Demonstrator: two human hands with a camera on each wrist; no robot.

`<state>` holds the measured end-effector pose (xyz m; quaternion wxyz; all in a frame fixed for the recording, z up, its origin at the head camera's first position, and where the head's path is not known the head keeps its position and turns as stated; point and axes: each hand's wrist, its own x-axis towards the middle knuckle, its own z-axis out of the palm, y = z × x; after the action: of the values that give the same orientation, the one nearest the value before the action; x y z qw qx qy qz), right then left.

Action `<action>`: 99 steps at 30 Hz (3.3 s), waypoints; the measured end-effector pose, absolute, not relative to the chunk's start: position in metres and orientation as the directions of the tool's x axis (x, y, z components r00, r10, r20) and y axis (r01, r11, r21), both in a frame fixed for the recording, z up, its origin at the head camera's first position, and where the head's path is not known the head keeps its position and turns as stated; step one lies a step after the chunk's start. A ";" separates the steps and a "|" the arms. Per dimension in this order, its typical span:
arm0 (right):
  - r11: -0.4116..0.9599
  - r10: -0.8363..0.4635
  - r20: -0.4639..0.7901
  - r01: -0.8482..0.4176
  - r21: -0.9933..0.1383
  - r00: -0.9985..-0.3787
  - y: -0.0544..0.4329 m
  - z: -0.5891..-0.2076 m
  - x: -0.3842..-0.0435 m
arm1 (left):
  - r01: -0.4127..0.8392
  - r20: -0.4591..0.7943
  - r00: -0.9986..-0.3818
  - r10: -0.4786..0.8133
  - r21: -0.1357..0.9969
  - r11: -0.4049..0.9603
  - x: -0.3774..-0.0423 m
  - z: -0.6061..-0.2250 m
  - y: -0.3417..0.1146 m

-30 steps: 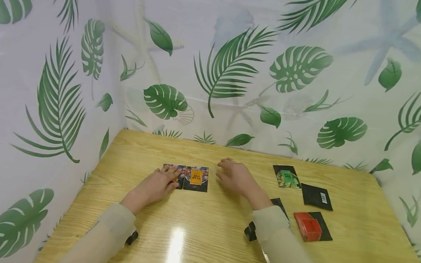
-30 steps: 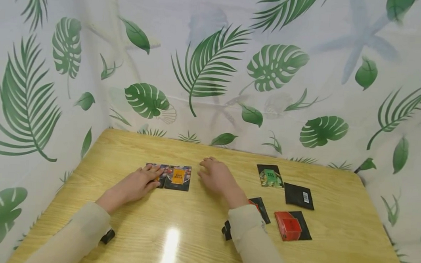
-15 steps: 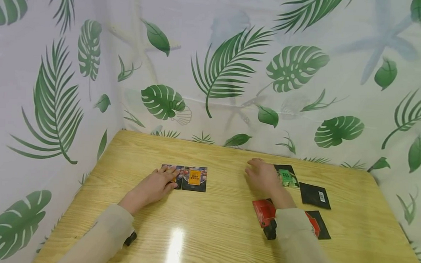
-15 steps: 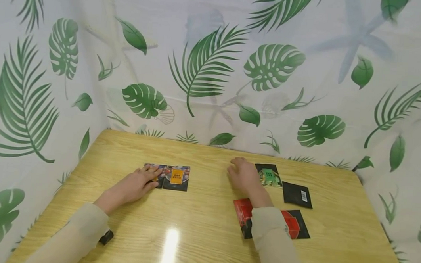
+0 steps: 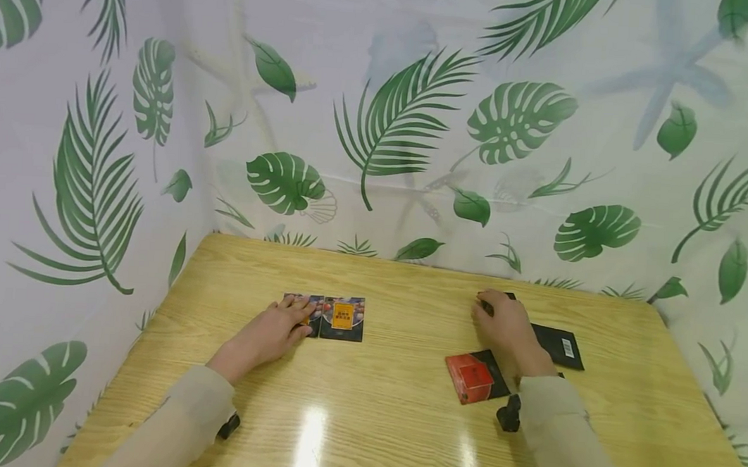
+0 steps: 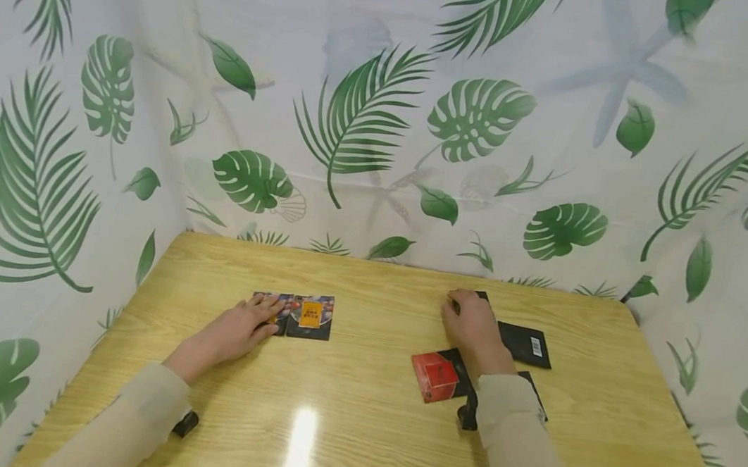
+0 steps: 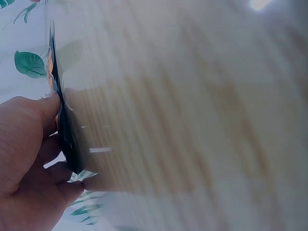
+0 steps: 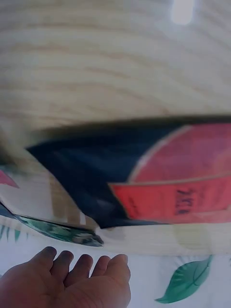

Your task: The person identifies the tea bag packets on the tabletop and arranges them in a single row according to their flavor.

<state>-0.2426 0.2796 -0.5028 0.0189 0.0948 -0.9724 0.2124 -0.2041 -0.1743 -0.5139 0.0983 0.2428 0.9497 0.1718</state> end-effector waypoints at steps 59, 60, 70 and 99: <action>0.836 -0.384 -0.051 -0.323 -0.444 -0.922 0.233 -0.512 -0.243 | 0.428 -0.111 -0.864 0.491 0.354 0.832 -0.206 -0.514 -0.175; 0.836 -0.392 -0.049 -0.333 -0.436 -0.919 0.230 -0.512 -0.244 | 0.427 -0.113 -0.864 0.491 0.354 0.832 -0.206 -0.514 -0.175; 0.813 -0.466 0.010 -0.433 -0.389 -0.885 0.217 -0.510 -0.240 | 0.433 -0.104 -0.861 0.498 0.364 0.825 -0.205 -0.512 -0.175; 0.805 -0.465 -0.029 -0.409 -0.431 -0.885 0.193 -0.510 -0.237 | 0.433 -0.102 -0.865 0.492 0.348 0.832 -0.204 -0.510 -0.174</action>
<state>-0.2370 0.1931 -0.5102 -0.0669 0.2305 -0.9475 0.2110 -0.2037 -0.1737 -0.5104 0.0938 0.2427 0.9524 0.1589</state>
